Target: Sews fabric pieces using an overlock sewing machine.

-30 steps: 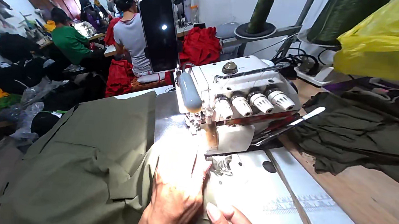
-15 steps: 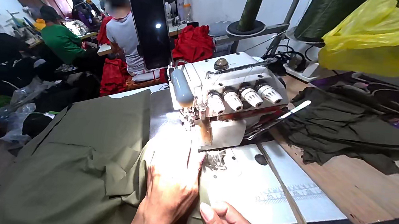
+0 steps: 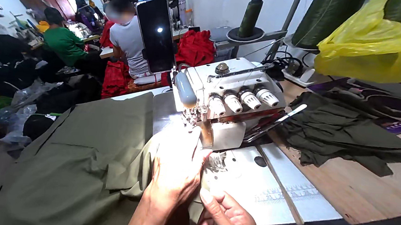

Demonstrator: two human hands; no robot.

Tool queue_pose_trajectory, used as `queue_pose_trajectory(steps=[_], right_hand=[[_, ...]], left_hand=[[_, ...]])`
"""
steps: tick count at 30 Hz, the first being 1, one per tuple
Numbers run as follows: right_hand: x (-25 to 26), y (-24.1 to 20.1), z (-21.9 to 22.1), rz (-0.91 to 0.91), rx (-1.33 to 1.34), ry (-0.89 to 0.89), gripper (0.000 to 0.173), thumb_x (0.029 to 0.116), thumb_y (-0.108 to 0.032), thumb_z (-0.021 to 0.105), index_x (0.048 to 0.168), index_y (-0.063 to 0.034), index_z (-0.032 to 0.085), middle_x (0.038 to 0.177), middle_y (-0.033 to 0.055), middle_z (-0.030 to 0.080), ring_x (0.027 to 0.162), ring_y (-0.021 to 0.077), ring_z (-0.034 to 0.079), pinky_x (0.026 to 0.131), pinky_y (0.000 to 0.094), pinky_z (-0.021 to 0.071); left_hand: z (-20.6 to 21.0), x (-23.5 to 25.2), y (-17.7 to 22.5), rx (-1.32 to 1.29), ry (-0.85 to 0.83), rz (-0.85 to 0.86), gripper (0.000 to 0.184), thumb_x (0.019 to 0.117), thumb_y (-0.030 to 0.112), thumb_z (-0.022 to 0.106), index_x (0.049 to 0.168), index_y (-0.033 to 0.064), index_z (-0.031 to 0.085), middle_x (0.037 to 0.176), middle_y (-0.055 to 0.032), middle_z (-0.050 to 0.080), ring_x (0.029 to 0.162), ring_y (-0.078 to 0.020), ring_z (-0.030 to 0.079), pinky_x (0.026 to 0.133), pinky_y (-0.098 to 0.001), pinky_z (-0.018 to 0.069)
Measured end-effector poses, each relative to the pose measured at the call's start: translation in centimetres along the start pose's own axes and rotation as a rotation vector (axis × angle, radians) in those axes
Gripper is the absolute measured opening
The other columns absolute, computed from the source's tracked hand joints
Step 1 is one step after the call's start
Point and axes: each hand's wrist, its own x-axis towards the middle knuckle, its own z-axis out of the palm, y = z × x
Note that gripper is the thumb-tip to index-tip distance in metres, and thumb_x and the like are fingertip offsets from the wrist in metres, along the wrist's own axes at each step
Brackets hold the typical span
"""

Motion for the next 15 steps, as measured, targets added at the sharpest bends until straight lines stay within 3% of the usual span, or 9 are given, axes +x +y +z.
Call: queue_pose_trajectory(steps=[4, 6, 8, 12, 15], right_hand=[[-0.3, 0.0, 0.1, 0.038, 0.0, -0.001, 0.006, 0.1005, -0.001, 0.058, 0.096, -0.0016, 0.063, 0.07, 0.0032, 0.071, 0.054, 0.0107, 0.069, 0.05, 0.0256, 0.0594], [-0.6, 0.0, 0.0, 0.049, -0.002, 0.0, 0.007, 0.1005, -0.001, 0.059, 0.095, -0.0024, 0.063, 0.069, 0.0024, 0.072, 0.055, 0.0105, 0.069, 0.051, 0.0261, 0.0599], [-0.7, 0.1, -0.1, 0.048, 0.012, -0.011, 0.006, 0.1002, -0.001, 0.06, 0.095, -0.0035, 0.062, 0.071, 0.0011, 0.072, 0.057, 0.0098, 0.07, 0.052, 0.0261, 0.0603], [-0.3, -0.2, 0.5, 0.074, 0.037, 0.004, 0.007, 0.1002, 0.0, 0.059, 0.095, -0.0035, 0.062, 0.069, 0.002, 0.072, 0.055, 0.0093, 0.069, 0.048, 0.024, 0.0578], [1.2, -0.5, 1.5, 0.064, 0.034, 0.019, 0.009, 0.1002, 0.003, 0.055, 0.096, -0.0025, 0.061, 0.068, 0.0036, 0.071, 0.051, 0.0104, 0.068, 0.043, 0.0235, 0.0555]], left_hand=[[-0.4, -0.4, -0.4, -0.03, -0.032, 0.02, 0.055, 0.1065, 0.056, 0.033, 0.144, 0.0282, 0.062, 0.143, -0.001, 0.063, 0.133, -0.0219, 0.056, 0.109, -0.0513, 0.0438], [-0.6, -2.3, -0.1, -0.038, 0.061, -0.019, 0.048, 0.1061, 0.049, 0.041, 0.134, 0.0238, 0.071, 0.134, -0.001, 0.069, 0.127, -0.022, 0.062, 0.108, -0.0515, 0.0457], [-0.2, -4.3, 0.1, -0.01, 0.227, -0.045, 0.041, 0.1026, 0.039, 0.05, 0.117, 0.0141, 0.079, 0.117, -0.0066, 0.076, 0.115, -0.026, 0.07, 0.101, -0.0511, 0.0527], [0.5, -5.0, -0.5, -0.043, 0.267, -0.099, 0.037, 0.0989, 0.034, 0.054, 0.11, 0.0098, 0.08, 0.11, -0.0108, 0.077, 0.108, -0.027, 0.072, 0.096, -0.0466, 0.0557], [0.6, -4.3, -1.9, -0.044, 0.274, -0.045, 0.044, 0.0931, 0.037, 0.058, 0.109, 0.0007, 0.076, 0.106, -0.0194, 0.075, 0.103, -0.0344, 0.071, 0.091, -0.0507, 0.0542]])
